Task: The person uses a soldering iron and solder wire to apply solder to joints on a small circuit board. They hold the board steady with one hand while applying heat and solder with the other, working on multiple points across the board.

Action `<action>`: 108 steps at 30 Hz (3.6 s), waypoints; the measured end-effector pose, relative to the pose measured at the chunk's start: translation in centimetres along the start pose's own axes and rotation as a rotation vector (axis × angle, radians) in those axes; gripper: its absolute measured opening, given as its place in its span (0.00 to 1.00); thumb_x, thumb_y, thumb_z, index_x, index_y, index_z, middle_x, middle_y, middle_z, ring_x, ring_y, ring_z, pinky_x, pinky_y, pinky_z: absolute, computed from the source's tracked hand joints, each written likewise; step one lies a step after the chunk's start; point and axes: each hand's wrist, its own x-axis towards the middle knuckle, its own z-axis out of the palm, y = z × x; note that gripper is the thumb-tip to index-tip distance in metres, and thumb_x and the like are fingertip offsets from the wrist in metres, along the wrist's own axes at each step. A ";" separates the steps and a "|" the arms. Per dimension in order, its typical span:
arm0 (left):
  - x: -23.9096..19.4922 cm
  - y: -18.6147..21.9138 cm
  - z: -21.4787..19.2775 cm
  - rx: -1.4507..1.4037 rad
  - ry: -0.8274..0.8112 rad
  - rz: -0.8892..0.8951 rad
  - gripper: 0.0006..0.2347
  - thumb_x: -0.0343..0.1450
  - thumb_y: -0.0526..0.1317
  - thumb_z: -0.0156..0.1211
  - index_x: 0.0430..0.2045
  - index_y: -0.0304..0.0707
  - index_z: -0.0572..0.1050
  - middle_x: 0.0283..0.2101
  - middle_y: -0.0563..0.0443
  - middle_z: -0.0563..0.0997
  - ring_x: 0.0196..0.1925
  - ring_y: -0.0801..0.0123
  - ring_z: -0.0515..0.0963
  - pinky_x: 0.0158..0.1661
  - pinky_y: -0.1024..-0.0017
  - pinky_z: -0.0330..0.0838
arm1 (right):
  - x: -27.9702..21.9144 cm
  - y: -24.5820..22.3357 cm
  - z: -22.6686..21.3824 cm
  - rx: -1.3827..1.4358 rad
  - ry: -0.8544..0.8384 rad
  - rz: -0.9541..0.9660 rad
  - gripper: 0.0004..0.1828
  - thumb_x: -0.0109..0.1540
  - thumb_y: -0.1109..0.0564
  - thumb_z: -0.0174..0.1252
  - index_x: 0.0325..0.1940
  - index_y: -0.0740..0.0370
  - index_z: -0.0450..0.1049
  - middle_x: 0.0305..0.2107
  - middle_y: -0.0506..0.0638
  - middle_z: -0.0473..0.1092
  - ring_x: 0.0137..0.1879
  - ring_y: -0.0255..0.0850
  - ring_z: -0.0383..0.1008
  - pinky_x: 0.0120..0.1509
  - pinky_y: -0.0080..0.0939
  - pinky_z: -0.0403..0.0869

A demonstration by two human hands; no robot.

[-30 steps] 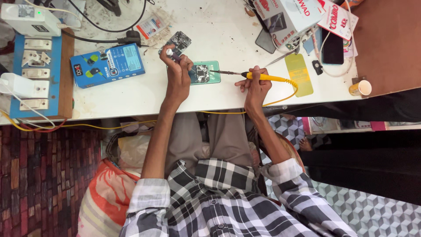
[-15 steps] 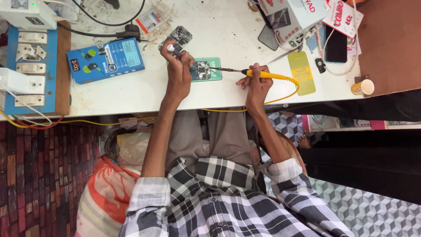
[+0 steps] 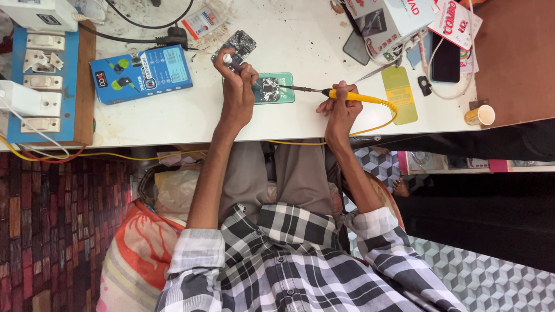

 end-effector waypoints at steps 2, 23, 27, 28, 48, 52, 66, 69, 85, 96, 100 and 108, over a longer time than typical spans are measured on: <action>0.0 0.0 0.1 0.000 -0.002 -0.010 0.13 0.86 0.40 0.36 0.63 0.40 0.46 0.30 0.52 0.64 0.34 0.70 0.66 0.43 0.68 0.67 | 0.0 -0.1 0.0 -0.004 -0.003 0.008 0.18 0.73 0.48 0.53 0.40 0.67 0.67 0.16 0.46 0.57 0.19 0.37 0.65 0.25 0.34 0.64; 0.0 0.3 0.1 0.048 0.015 -0.009 0.14 0.85 0.37 0.37 0.64 0.38 0.45 0.30 0.51 0.66 0.33 0.70 0.66 0.41 0.68 0.67 | -0.3 -0.7 0.7 -0.003 -0.023 -0.031 0.17 0.73 0.49 0.51 0.39 0.67 0.68 0.16 0.46 0.58 0.20 0.32 0.60 0.26 0.35 0.69; 0.0 0.4 0.1 0.034 0.013 0.011 0.14 0.85 0.36 0.37 0.63 0.38 0.45 0.30 0.51 0.66 0.33 0.70 0.66 0.41 0.68 0.67 | -0.6 -1.0 0.8 -0.037 -0.009 -0.029 0.17 0.73 0.50 0.52 0.38 0.67 0.68 0.16 0.46 0.58 0.20 0.32 0.60 0.26 0.34 0.67; 0.0 0.4 0.2 0.033 0.012 0.013 0.14 0.84 0.36 0.37 0.63 0.38 0.45 0.30 0.51 0.66 0.33 0.70 0.66 0.41 0.68 0.67 | -0.6 -1.0 0.9 -0.045 -0.005 -0.030 0.17 0.73 0.50 0.52 0.38 0.67 0.67 0.17 0.46 0.58 0.20 0.32 0.60 0.26 0.34 0.67; -0.2 0.6 0.3 -0.008 0.017 -0.019 0.14 0.85 0.36 0.38 0.63 0.40 0.46 0.30 0.51 0.65 0.34 0.70 0.68 0.42 0.68 0.68 | -0.2 -0.2 -0.2 0.000 0.035 -0.002 0.17 0.72 0.49 0.53 0.38 0.67 0.67 0.14 0.46 0.57 0.18 0.37 0.65 0.24 0.34 0.64; 0.1 0.6 0.2 -0.036 0.026 -0.019 0.14 0.85 0.36 0.39 0.63 0.39 0.46 0.31 0.51 0.65 0.34 0.70 0.68 0.42 0.68 0.68 | 0.0 -0.4 0.0 0.011 0.013 -0.008 0.17 0.73 0.49 0.52 0.39 0.66 0.67 0.15 0.46 0.58 0.18 0.37 0.66 0.24 0.34 0.64; 0.0 0.6 0.2 -0.016 0.000 -0.057 0.14 0.83 0.34 0.39 0.61 0.37 0.48 0.28 0.49 0.67 0.33 0.69 0.66 0.41 0.67 0.67 | -2.3 -2.3 1.5 -0.188 0.039 -0.120 0.14 0.73 0.54 0.52 0.37 0.65 0.67 0.20 0.45 0.62 0.22 0.31 0.61 0.27 0.33 0.67; 0.4 0.7 0.0 0.006 -0.010 -0.013 0.13 0.83 0.35 0.38 0.60 0.37 0.48 0.28 0.49 0.68 0.32 0.69 0.67 0.41 0.68 0.67 | -3.3 -4.0 3.5 -0.347 0.014 -0.280 0.14 0.73 0.56 0.55 0.36 0.65 0.67 0.25 0.46 0.67 0.28 0.31 0.61 0.31 0.33 0.65; -3.3 15.2 1.4 -0.665 -0.039 -0.131 0.08 0.81 0.42 0.47 0.44 0.37 0.70 0.30 0.59 0.67 0.29 0.81 0.61 0.30 0.80 0.56 | -2.4 -11.2 12.2 -1.100 -0.105 -0.467 0.18 0.66 0.51 0.60 0.27 0.62 0.67 0.13 0.52 0.66 0.21 0.54 0.69 0.27 0.55 0.63; -7.6 30.5 1.2 -1.295 -0.507 -0.314 0.10 0.81 0.45 0.47 0.46 0.37 0.68 0.29 0.59 0.67 0.28 0.81 0.61 0.30 0.80 0.56 | -1.4 -9.7 9.7 -1.087 -0.123 -0.600 0.15 0.67 0.49 0.58 0.30 0.60 0.70 0.18 0.55 0.69 0.24 0.57 0.68 0.32 0.57 0.64; -7.1 31.1 0.4 -1.278 -0.503 -0.273 0.11 0.81 0.46 0.47 0.47 0.37 0.68 0.29 0.59 0.67 0.28 0.81 0.61 0.30 0.80 0.56 | -0.5 -10.2 10.3 -0.971 -0.140 -0.579 0.16 0.66 0.48 0.60 0.30 0.61 0.71 0.17 0.55 0.69 0.25 0.54 0.70 0.33 0.55 0.65; -8.1 35.6 -1.2 -1.273 -0.453 -0.230 0.13 0.81 0.49 0.47 0.48 0.37 0.67 0.28 0.58 0.67 0.27 0.81 0.62 0.30 0.80 0.56 | -0.4 -10.2 10.2 -0.955 -0.136 -0.410 0.18 0.64 0.50 0.59 0.26 0.65 0.69 0.14 0.55 0.66 0.21 0.48 0.66 0.31 0.51 0.64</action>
